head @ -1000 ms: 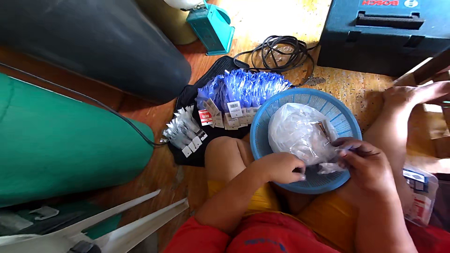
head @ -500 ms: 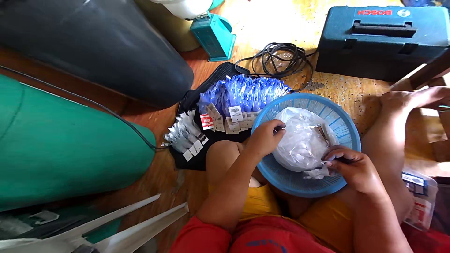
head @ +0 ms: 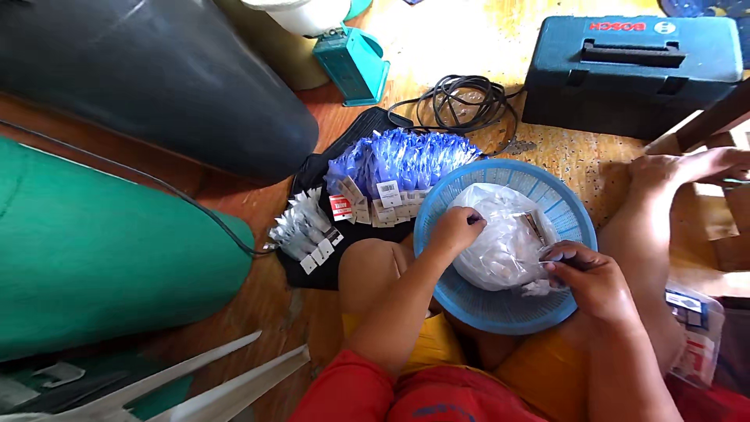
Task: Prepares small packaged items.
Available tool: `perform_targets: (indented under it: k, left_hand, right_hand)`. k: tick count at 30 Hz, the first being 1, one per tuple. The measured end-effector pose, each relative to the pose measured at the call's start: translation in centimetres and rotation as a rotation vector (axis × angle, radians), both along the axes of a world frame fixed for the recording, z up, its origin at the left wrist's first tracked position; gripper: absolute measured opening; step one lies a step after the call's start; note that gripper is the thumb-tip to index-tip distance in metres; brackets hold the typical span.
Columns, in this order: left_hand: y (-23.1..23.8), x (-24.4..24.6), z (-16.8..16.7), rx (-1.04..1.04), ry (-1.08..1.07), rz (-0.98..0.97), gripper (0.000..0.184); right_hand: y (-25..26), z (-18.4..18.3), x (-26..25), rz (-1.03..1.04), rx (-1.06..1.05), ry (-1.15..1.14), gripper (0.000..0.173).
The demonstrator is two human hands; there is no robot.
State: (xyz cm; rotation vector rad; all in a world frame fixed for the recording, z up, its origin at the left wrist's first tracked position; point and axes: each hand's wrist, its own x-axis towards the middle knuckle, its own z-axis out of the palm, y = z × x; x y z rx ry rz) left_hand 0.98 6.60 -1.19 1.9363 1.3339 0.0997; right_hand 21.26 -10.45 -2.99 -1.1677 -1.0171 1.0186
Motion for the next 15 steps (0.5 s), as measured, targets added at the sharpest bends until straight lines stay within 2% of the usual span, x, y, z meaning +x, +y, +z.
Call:
perform_targets:
  k: [3,6,11,13,15]
  left_hand:
    - [-0.1,-0.8,0.7,-0.057,-0.138,0.076,0.026]
    - [-0.4,-1.9,1.5,-0.077,-0.380,0.167,0.018]
    - [-1.6,-2.7,2.7,-0.063,-0.767,0.213,0.011]
    - [-2.5,-2.2,3.3,-0.129,-0.827,0.257,0.013]
    - [-3.6,-1.8,3.7,-0.217,-0.781,0.228,0.026]
  right_hand:
    - [-0.1,0.0,0.1,-0.001,0.004,0.011,0.010]
    - [0.0,-0.1,0.1,-0.004,0.002,0.024,0.011]
    - [0.1,0.0,-0.3,0.007,-0.005,0.037,0.010]
    - [0.2,0.0,-0.4,0.006,0.004,0.041,0.011]
    - [0.1,0.0,-0.6,0.002,0.045,0.046,0.010]
